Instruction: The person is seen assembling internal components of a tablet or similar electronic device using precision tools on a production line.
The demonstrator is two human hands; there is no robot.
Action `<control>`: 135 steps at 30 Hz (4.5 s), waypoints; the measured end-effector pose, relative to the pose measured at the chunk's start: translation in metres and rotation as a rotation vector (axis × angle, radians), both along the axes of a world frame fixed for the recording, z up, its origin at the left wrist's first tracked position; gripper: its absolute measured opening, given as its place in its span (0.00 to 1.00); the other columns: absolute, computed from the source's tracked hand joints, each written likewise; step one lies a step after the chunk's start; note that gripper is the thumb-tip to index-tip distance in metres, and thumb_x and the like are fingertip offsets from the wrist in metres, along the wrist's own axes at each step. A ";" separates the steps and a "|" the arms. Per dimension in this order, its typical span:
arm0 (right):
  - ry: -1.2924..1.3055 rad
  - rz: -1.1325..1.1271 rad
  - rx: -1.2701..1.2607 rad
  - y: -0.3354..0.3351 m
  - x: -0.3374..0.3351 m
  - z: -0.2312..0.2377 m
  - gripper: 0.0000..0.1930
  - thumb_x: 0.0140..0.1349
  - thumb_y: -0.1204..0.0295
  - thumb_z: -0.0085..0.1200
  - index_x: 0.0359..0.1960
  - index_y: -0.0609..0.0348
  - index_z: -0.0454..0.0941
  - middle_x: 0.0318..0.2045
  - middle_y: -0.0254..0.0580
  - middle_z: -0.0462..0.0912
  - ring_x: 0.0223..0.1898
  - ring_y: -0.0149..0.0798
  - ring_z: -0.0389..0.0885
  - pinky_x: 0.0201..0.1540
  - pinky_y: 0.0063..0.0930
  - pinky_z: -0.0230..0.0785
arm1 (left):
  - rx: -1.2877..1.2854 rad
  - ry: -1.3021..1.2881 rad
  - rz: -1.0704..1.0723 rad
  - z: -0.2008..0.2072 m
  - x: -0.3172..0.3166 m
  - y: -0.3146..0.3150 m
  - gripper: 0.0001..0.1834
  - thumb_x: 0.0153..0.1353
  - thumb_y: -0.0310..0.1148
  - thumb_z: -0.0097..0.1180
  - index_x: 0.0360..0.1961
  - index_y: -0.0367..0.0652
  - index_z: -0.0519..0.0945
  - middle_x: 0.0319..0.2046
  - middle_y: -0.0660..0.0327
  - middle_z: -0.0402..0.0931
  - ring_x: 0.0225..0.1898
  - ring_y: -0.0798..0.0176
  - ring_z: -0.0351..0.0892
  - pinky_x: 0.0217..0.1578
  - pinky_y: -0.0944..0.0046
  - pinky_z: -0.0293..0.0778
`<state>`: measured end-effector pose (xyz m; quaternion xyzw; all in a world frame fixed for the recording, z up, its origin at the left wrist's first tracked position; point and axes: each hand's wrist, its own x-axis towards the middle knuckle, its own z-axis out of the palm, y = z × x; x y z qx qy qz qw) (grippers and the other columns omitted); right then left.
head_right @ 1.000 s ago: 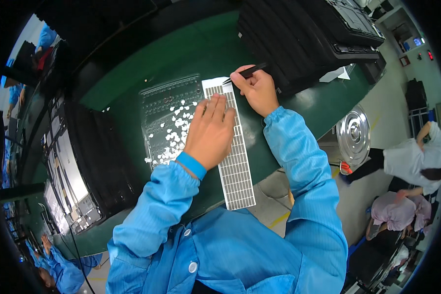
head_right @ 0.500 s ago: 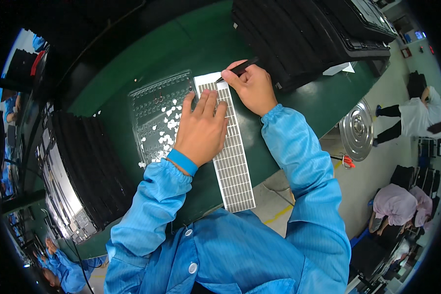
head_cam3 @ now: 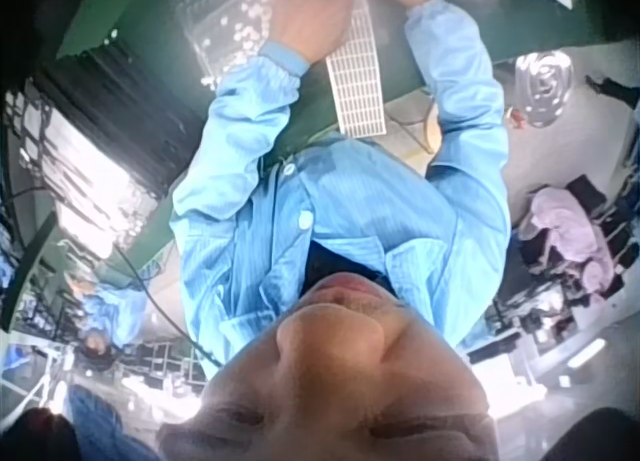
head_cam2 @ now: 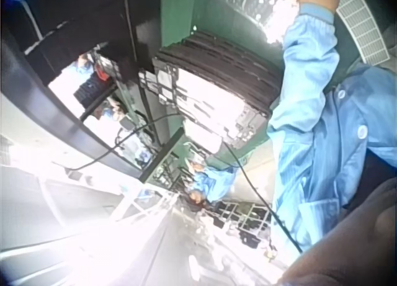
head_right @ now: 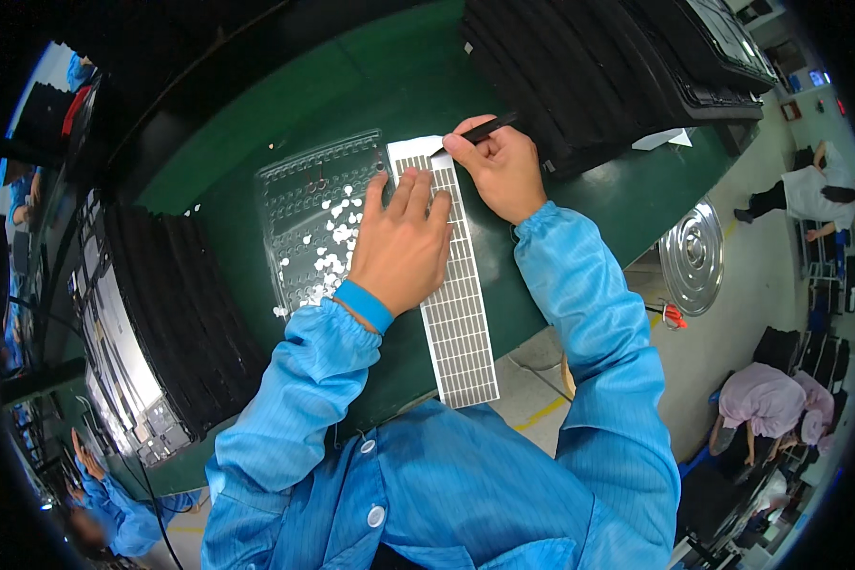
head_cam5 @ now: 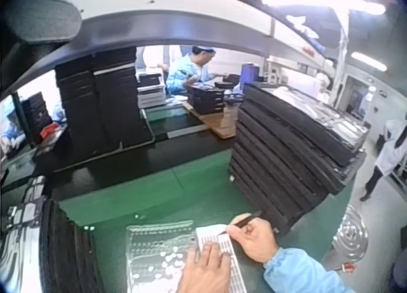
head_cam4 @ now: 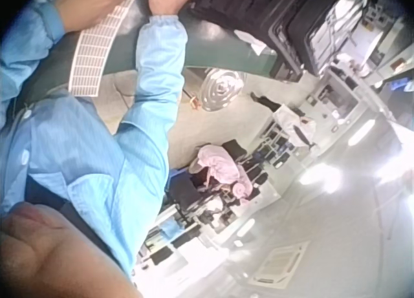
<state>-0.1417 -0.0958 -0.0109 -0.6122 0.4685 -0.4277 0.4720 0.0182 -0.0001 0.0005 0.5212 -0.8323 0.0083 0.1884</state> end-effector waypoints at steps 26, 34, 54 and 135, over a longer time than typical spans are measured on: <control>-0.045 0.407 -0.322 0.060 0.308 0.154 0.14 0.65 0.62 0.63 0.37 0.64 0.82 0.25 0.37 0.83 0.26 0.28 0.80 0.31 0.25 0.73 | -0.155 0.146 0.267 0.202 0.252 0.177 0.15 0.46 0.18 0.57 0.39 0.33 0.80 0.50 0.42 0.80 0.39 0.44 0.81 0.40 0.52 0.74; 0.021 0.398 -0.319 0.070 0.318 0.160 0.12 0.66 0.66 0.64 0.37 0.64 0.81 0.27 0.36 0.83 0.28 0.25 0.80 0.31 0.22 0.73 | -0.124 0.060 0.293 0.187 0.284 0.145 0.14 0.47 0.20 0.58 0.38 0.31 0.80 0.50 0.43 0.80 0.46 0.46 0.78 0.48 0.50 0.73; 0.085 0.367 -0.384 0.068 0.318 0.156 0.10 0.65 0.69 0.64 0.36 0.65 0.80 0.24 0.37 0.81 0.26 0.27 0.78 0.28 0.24 0.72 | -0.122 -0.080 0.257 0.176 0.284 0.116 0.12 0.47 0.22 0.58 0.36 0.31 0.81 0.53 0.43 0.79 0.49 0.46 0.77 0.52 0.50 0.71; 0.198 0.487 -0.138 0.148 0.102 0.113 0.06 0.70 0.74 0.57 0.41 0.63 0.74 0.36 0.41 0.78 0.30 0.30 0.78 0.35 0.25 0.74 | 0.862 2.086 0.141 0.053 0.080 0.156 0.27 0.79 0.46 0.37 0.56 0.32 0.76 0.45 0.52 0.81 0.44 0.60 0.81 0.44 0.64 0.71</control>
